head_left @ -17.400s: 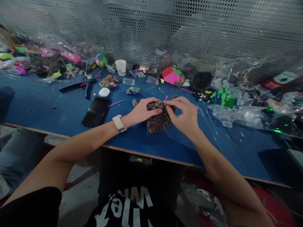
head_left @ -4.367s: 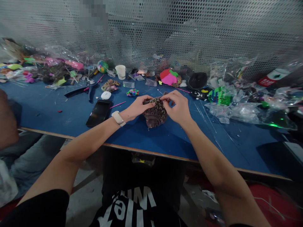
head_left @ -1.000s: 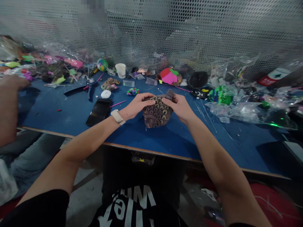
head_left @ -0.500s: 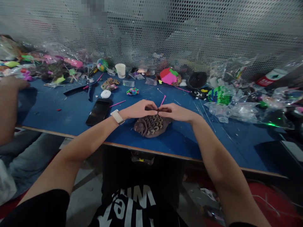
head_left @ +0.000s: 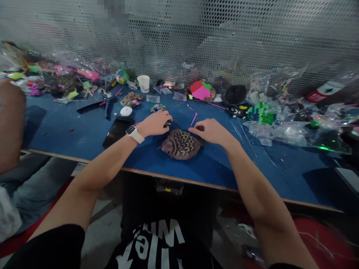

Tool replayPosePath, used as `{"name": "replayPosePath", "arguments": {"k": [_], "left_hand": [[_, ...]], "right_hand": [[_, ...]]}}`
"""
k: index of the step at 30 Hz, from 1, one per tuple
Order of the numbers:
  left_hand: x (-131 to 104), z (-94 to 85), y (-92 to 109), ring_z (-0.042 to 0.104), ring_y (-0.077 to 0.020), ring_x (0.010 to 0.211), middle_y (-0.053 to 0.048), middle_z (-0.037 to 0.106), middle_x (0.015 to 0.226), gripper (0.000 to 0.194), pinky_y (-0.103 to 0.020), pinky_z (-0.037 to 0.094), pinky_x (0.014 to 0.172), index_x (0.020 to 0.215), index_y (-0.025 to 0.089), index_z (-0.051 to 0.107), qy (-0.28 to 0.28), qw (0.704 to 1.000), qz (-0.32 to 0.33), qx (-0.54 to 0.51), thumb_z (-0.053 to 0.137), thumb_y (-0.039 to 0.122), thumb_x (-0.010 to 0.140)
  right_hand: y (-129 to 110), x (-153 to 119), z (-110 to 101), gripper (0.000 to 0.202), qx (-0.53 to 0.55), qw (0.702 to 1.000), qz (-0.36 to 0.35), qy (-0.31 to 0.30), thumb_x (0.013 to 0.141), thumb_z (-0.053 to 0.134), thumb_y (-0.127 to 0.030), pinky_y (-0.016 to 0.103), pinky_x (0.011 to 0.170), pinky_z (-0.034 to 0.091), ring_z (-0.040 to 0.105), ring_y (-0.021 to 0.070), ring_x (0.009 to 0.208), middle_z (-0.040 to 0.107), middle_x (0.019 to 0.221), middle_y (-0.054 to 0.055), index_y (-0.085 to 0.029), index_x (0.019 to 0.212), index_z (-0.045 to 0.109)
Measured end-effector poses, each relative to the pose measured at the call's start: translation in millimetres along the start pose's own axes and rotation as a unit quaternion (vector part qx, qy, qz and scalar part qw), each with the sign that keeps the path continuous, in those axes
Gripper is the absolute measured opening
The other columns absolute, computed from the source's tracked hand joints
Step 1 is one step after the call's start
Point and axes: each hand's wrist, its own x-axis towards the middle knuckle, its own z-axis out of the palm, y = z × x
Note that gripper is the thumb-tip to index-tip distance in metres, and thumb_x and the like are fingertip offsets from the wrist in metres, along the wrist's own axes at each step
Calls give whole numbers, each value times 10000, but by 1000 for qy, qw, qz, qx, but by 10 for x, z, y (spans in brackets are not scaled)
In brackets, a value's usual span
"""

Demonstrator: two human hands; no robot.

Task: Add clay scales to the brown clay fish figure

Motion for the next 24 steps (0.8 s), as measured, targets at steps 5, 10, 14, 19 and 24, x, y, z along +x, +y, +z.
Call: {"name": "replayPosePath", "arguments": {"k": [5, 10, 14, 19, 24], "left_hand": [[25, -46, 61, 741, -335, 1086, -160, 748, 1161, 231, -497, 563, 1055, 1148, 171, 754, 3, 999, -17, -39, 703, 273, 947], [50, -53, 332, 784, -273, 1114, -112, 810, 1222, 481, -442, 586, 1025, 1461, 213, 643, 72, 984, 9, -162, 734, 287, 994], [28, -41, 532, 791, -244, 1106, -119, 824, 1241, 501, -377, 590, 940, 1499, 215, 611, 96, 966, 41, -235, 733, 338, 1029], [14, -35, 590, 799, -249, 1096, -112, 823, 1221, 414, -381, 609, 899, 1423, 225, 627, 93, 951, 40, -293, 715, 399, 1058], [14, -26, 588, 789, -232, 1011, -102, 826, 1139, 421, -369, 595, 853, 1342, 221, 648, 76, 945, 45, -316, 699, 544, 1076]], "right_hand": [[23, 21, 53, 375, -37, 998, 10, 44, 1027, 755, -589, 391, 674, 472, 722, 258, 732, 846, 841, 67, -261, 875, 854], [-64, 44, 143, 223, 13, 987, -77, 139, 999, 802, -402, 433, 803, 588, 734, 248, 769, 842, 1047, 84, -251, 1156, 849], [-145, 36, 197, 205, 33, 977, -129, 165, 1020, 738, -304, 423, 809, 627, 765, 261, 857, 838, 1194, 101, -267, 1193, 842], [-164, 13, 198, 261, -2, 976, -136, 170, 1071, 692, -317, 427, 843, 626, 766, 271, 899, 851, 1195, 92, -297, 1280, 847], [-163, 4, 201, 187, -32, 975, -140, 173, 1096, 694, -339, 409, 863, 593, 770, 262, 905, 852, 1107, 76, -287, 1191, 846]]}}
